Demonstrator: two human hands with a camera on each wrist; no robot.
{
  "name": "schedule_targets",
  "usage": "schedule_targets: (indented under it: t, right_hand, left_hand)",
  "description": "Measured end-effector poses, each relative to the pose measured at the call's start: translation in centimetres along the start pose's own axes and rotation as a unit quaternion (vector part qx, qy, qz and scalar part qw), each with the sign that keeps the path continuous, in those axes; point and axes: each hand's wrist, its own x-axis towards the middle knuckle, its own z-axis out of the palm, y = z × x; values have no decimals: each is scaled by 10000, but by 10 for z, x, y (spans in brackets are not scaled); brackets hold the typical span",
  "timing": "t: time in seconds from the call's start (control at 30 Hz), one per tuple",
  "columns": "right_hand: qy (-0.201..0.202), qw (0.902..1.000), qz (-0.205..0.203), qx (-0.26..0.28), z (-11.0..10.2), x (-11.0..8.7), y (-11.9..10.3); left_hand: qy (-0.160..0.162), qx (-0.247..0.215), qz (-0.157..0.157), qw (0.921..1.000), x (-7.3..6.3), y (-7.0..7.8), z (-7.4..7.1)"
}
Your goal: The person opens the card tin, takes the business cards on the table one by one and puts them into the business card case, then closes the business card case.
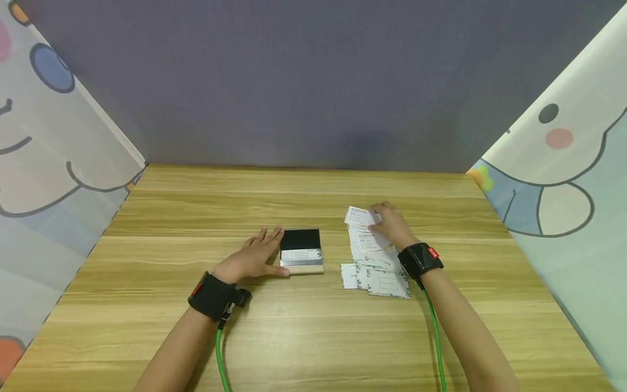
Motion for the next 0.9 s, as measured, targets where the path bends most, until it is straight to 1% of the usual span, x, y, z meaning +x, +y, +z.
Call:
schedule_targets:
  t: [0.1,0.43,0.63,0.8,0.9]
  right_hand:
    - [18,10000,38,0,0,0,0]
    - [169,9999,-30,18,-1,-1,-3]
    - [276,9994,-164,-106,-1,-1,-2]
    - [637,9971,-373,-171,0,-1,-1]
    - [872,9951,-450,-100,1,-1,-1]
  left_hand:
    - [6,-19,5,10000,0,0,0]
    - [3,-36,16,10000,-1,1,-1]
    - [-5,-29,8,10000,-1,1,-1]
    - [-15,-24,-4,10000,0,1,0]
    - [-9,-27,1,10000,0,1,0]
